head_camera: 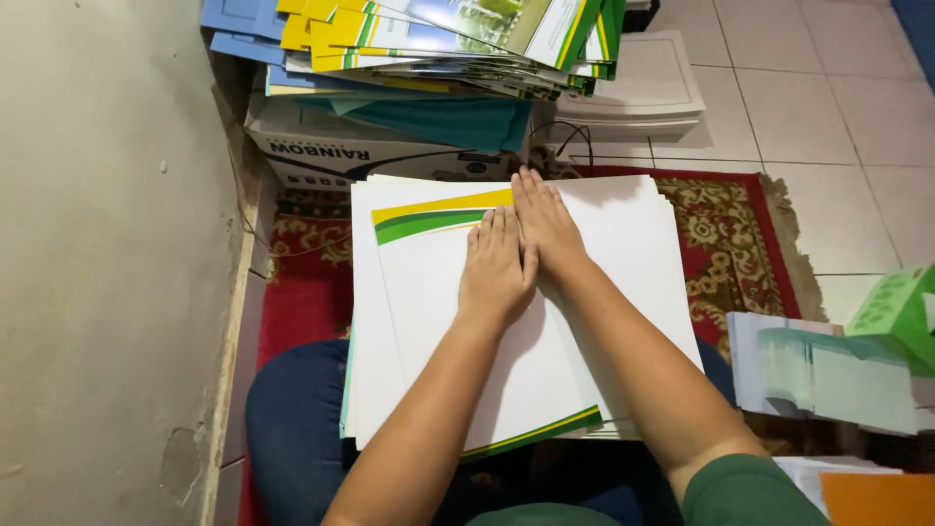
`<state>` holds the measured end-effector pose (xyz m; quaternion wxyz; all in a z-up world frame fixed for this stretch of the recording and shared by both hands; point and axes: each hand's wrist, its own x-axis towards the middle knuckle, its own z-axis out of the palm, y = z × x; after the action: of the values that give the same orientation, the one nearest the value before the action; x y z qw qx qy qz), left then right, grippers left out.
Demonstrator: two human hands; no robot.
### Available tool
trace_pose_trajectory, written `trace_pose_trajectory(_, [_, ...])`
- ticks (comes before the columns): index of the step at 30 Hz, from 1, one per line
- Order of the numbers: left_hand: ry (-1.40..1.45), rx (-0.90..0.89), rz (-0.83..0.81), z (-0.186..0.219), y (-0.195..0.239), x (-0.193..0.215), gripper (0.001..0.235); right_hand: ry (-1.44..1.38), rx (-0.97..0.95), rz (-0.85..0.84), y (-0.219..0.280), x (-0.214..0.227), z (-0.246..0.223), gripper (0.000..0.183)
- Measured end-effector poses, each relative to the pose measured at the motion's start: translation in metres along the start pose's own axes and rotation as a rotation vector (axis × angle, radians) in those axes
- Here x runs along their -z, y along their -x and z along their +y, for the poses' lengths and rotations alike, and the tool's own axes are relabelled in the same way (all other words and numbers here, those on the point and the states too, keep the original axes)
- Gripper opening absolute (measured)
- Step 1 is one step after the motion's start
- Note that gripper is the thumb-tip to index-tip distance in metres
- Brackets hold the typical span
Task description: Folding printed sheets of paper into brochures by hand and smoothing the creases.
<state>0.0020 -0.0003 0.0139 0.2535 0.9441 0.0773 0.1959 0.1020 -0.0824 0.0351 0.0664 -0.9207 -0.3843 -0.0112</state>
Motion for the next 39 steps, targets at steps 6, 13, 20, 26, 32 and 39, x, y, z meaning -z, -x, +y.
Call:
trace_pose_trajectory(6, [-0.011, -0.007, 0.015, 0.003, 0.003, 0.007, 0.067, 0.052, -0.070, -0.007, 0.036, -0.005, -0.004, 0.063])
trace_pose_trajectory(13, [-0.027, -0.044, 0.035, 0.004, 0.006, 0.011, 0.070, 0.057, -0.103, 0.055, 0.166, 0.007, -0.034, 0.061])
trace_pose_trajectory(20, [-0.120, -0.128, -0.010, 0.027, 0.021, 0.026, 0.063, 0.039, -0.114, -0.055, 0.215, 0.027, -0.049, 0.064])
trace_pose_trajectory(26, [-0.174, -0.091, -0.248, 0.052, 0.043, 0.006, 0.063, 0.058, -0.112, -0.025, 0.212, 0.026, -0.049, 0.063])
trace_pose_trajectory(32, [-0.249, 0.015, -0.290, 0.032, -0.027, -0.009, 0.066, 0.016, -0.122, -0.057, 0.213, 0.032, -0.049, 0.065])
trace_pose_trajectory(39, [-0.259, 0.086, -0.208, 0.015, -0.071, -0.032, 0.070, -0.022, -0.119, -0.073, 0.210, 0.029, -0.045, 0.065])
